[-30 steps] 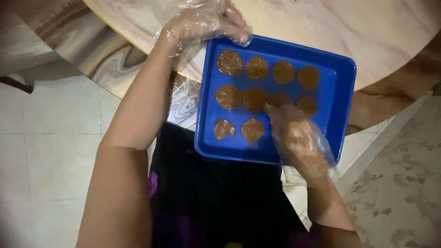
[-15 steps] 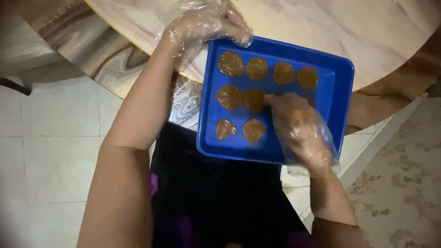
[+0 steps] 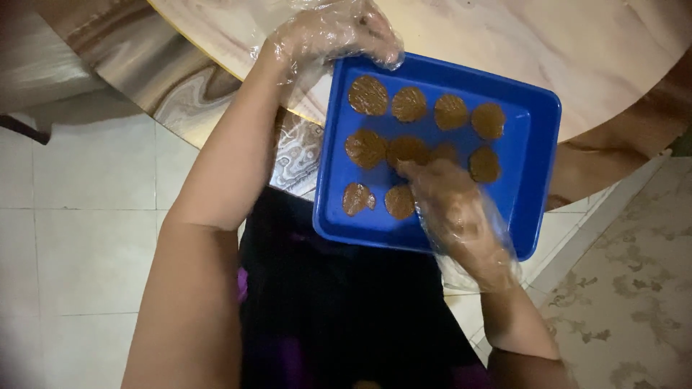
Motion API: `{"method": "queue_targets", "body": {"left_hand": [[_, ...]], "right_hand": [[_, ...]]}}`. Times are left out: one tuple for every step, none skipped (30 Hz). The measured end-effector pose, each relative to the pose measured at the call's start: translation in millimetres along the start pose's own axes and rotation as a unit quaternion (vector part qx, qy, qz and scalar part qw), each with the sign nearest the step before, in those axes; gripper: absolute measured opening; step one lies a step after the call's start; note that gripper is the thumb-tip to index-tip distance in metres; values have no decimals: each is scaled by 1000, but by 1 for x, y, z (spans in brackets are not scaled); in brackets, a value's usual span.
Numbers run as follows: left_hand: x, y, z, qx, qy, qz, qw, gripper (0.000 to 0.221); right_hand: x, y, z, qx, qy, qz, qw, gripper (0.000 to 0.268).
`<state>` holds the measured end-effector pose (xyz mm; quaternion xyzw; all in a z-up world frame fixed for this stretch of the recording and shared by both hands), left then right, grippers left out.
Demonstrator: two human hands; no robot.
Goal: Shaping and flattening small portions of dough on a tray using gloved hands.
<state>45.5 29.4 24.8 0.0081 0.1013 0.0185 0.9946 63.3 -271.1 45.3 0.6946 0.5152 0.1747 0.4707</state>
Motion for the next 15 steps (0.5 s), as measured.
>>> {"method": "queue_targets", "body": {"left_hand": [[3, 2, -1, 29, -25, -36, 999, 24], [4, 4, -2, 58, -49, -69, 995, 26], [6, 5, -2, 59, -49, -67, 995, 26], [8, 6, -3, 79, -42, -65, 994, 28], [10, 6, -5, 100, -36, -63, 992, 29], [9, 5, -5, 99, -35, -63, 992, 29], [8, 4, -5, 67, -46, -72, 994, 27], [7, 3, -5, 34, -56, -81, 995, 25], [5, 1, -4, 34, -56, -81, 995, 25], [4, 0, -4, 19, -32, -50, 998, 23], [1, 0, -4, 3, -9, -19, 1000, 22], [2, 2, -5, 3, -8, -19, 1000, 22], [3, 3, -4, 14, -29, -50, 998, 24], [3, 4, -4, 26, -49, -82, 995, 28], [4, 3, -5, 25, -48, -81, 995, 28]], "right_hand": [[2, 1, -4, -28, 5, -23, 999, 38], [5, 2, -7, -57, 12, -46, 997, 40], [4, 1, -5, -57, 14, -46, 997, 40], [2, 1, -3, -35, 30, -27, 999, 40], [1, 1, -1, -13, 46, -7, 999, 40], [4, 6, -4, -13, 45, -8, 999, 40], [7, 10, -8, -81, 54, -40, 994, 42], [10, 14, -11, -149, 63, -71, 984, 46], [23, 28, -41, -148, 62, -72, 984, 46], [36, 42, -64, -12, -144, -97, 985, 34], [46, 53, -89, 125, -341, -121, 924, 42], [48, 56, -91, 125, -341, -121, 924, 42], [50, 59, -94, 118, -321, -141, 929, 43], [52, 62, -96, 111, -301, -161, 933, 55], [52, 56, -87, 112, -300, -162, 933, 55]]}}
Point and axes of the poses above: each hand's wrist, its own x-axis towards the middle knuckle, its own y-axis out of the back of the hand, z = x × y, the point moved 2 cm from there along x, towards the middle knuckle, and after that the axes turned 1 degree about -z, right-handed, at the moved point
